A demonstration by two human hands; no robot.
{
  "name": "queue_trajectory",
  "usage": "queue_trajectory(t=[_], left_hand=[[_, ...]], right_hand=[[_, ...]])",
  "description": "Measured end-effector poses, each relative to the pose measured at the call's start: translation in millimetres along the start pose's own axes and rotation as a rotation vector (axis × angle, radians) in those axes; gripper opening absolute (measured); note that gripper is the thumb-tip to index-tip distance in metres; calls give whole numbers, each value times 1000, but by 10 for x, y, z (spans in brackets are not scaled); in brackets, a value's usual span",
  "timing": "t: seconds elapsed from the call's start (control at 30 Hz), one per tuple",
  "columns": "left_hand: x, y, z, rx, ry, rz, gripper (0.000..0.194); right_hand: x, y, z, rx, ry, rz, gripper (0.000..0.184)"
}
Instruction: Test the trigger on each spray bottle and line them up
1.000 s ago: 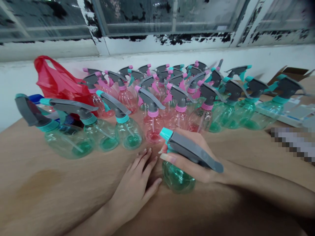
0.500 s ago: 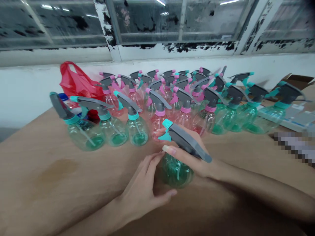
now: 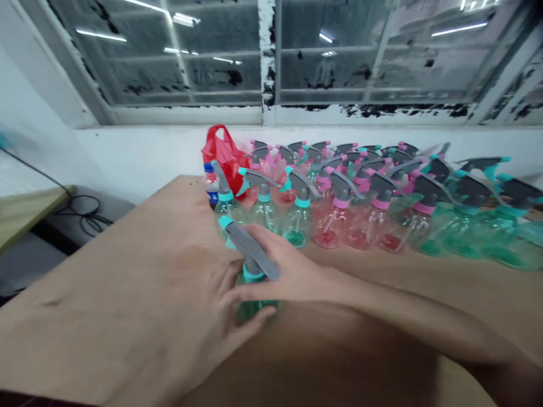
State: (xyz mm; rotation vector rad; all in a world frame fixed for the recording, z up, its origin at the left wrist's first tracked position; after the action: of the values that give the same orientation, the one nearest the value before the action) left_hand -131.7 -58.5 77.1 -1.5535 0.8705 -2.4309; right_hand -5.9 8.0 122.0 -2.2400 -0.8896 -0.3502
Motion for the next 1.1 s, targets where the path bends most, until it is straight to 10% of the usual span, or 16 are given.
queue_trajectory(t=[0.1,0.23,0.47,1.1], left_hand=[[274,46,-415,99,-57,72,50],[462,-61,-1024,170,34,65,48],[438,-447,-1753,271,116,125,60],[362,-761,-1875,240,78,-1,61]], right_hand=[[-28,-182,32,-70,132,-114,78],[169,-469,40,-125,274,99,38],[256,-1106,105,-181,769,166,40],[70,-1386,214,-301,1031,82,34]])
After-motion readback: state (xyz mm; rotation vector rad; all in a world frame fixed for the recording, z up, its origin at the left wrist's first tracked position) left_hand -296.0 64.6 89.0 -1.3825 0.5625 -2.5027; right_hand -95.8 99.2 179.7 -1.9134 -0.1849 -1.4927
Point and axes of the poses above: each hand's wrist, its own y-axis away from the middle knuckle, its own x-axis out of the back of the hand, z = x × y, the point moved 4 cm from there along -y, towards the middle knuckle, and after that the axes turned 4 degrees about -y, right-handed, at the moved point
